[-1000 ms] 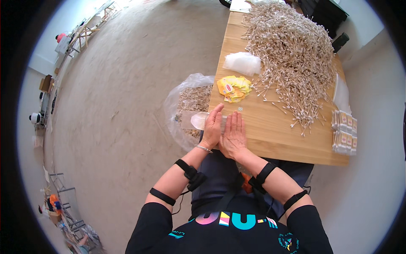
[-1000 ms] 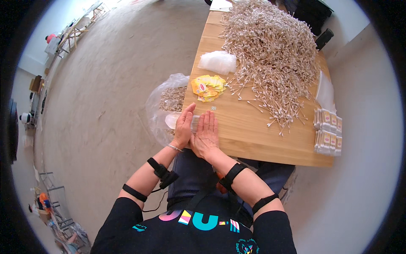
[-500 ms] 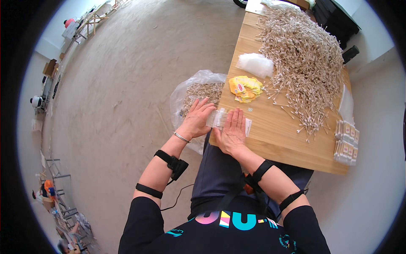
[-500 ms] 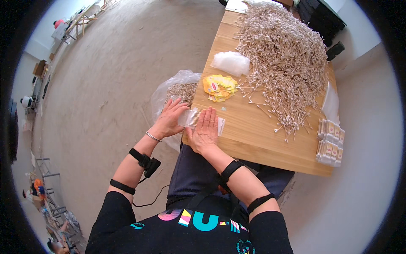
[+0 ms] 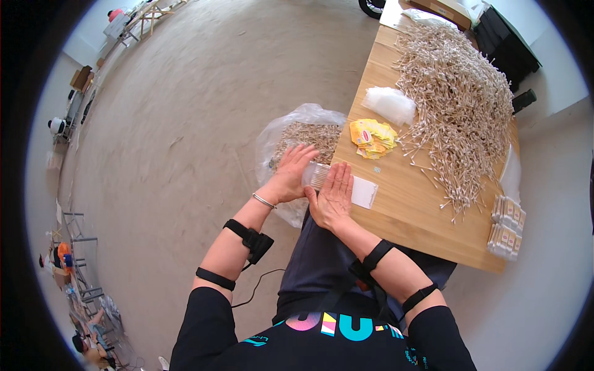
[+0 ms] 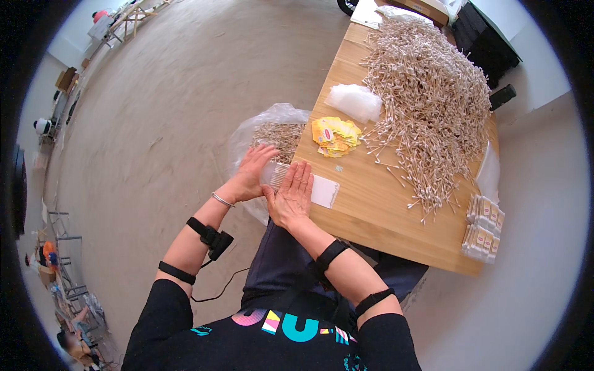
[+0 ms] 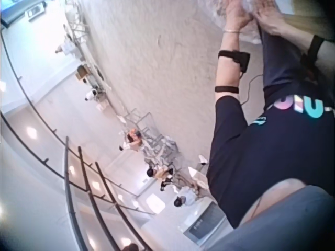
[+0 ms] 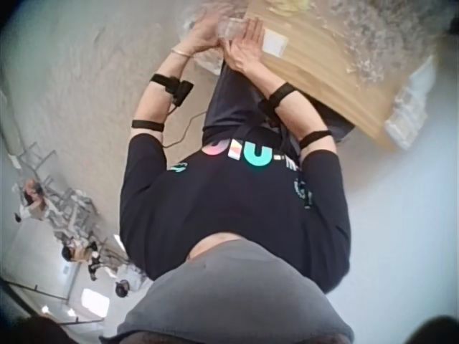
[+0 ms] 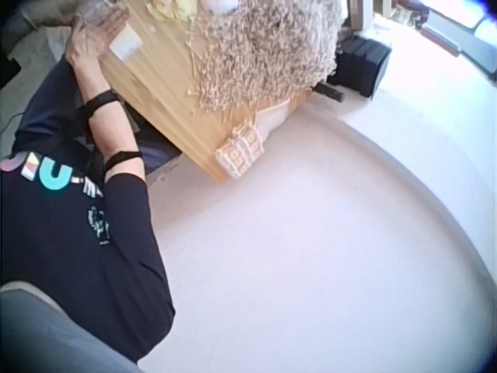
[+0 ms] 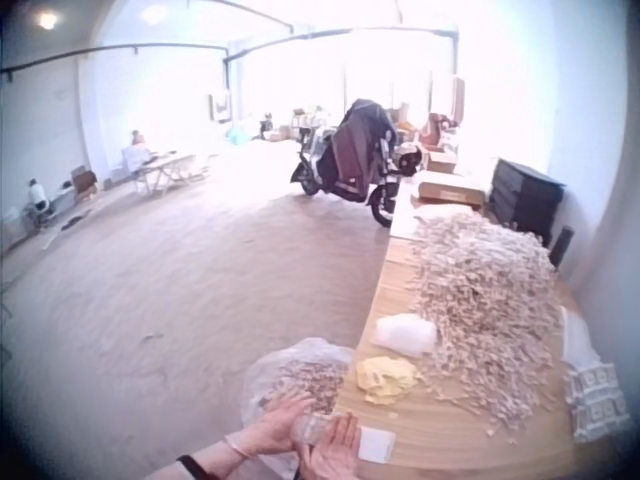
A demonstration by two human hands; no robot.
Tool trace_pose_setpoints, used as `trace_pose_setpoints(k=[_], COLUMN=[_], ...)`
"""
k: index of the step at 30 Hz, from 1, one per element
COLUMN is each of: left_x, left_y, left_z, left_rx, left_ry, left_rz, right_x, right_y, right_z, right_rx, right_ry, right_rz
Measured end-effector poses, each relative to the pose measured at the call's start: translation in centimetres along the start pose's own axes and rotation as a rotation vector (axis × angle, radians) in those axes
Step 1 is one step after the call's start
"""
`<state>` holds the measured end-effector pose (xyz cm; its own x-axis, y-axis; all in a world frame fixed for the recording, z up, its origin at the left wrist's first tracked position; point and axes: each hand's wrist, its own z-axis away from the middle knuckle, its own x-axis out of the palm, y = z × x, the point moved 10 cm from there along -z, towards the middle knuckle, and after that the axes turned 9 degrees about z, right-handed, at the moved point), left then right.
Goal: Counting and packaging cotton swabs into individual plastic bags on a wooden workbench.
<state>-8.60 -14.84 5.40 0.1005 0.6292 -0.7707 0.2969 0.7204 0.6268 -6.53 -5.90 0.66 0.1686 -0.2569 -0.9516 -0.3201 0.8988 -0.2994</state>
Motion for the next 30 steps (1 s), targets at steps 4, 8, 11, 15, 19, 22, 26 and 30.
trace_pose_setpoints(k=[4,8,11,15,19,22,26,30], left_x=[-1.0,1.7,3.8,4.1,4.6,4.6,4.0,3.7], left_y=[-4.6,-9.3,-9.9,-9.4,-9.0,-9.3,-8.5,-7.9], left_z=[1.3,2.9,3.3,2.8,2.3,2.6,2.1,2.0], left_rx=[-0.163,-0.568,-0.649,-0.690,-0.661,-0.637,-0.537,-0.515], left_ry=[0.158,0.218,0.282,0.366,0.291,0.321,0.382,0.358], left_rz=[0.341,0.742,0.957,0.964,0.839,0.747,0.678,0.556], right_x=[0.1,0.1,0.1,0.2,-0.2,-3.3,-9.5,-9.6], right_y=[-1.2,-1.5,-1.8,-1.6,-1.3,-0.1,6.1,10.1], right_z=[-0.4,-0.6,-0.5,-0.5,-0.6,-1.7,-5.7,-7.7], right_rx=[-0.003,0.021,0.018,0.006,-0.002,-0.044,0.181,0.407], right_ry=[0.005,0.017,0.020,0.005,0.015,0.203,0.469,0.286], right_rz=[-0.096,-0.163,-0.158,-0.137,-0.115,-0.018,0.069,0.130])
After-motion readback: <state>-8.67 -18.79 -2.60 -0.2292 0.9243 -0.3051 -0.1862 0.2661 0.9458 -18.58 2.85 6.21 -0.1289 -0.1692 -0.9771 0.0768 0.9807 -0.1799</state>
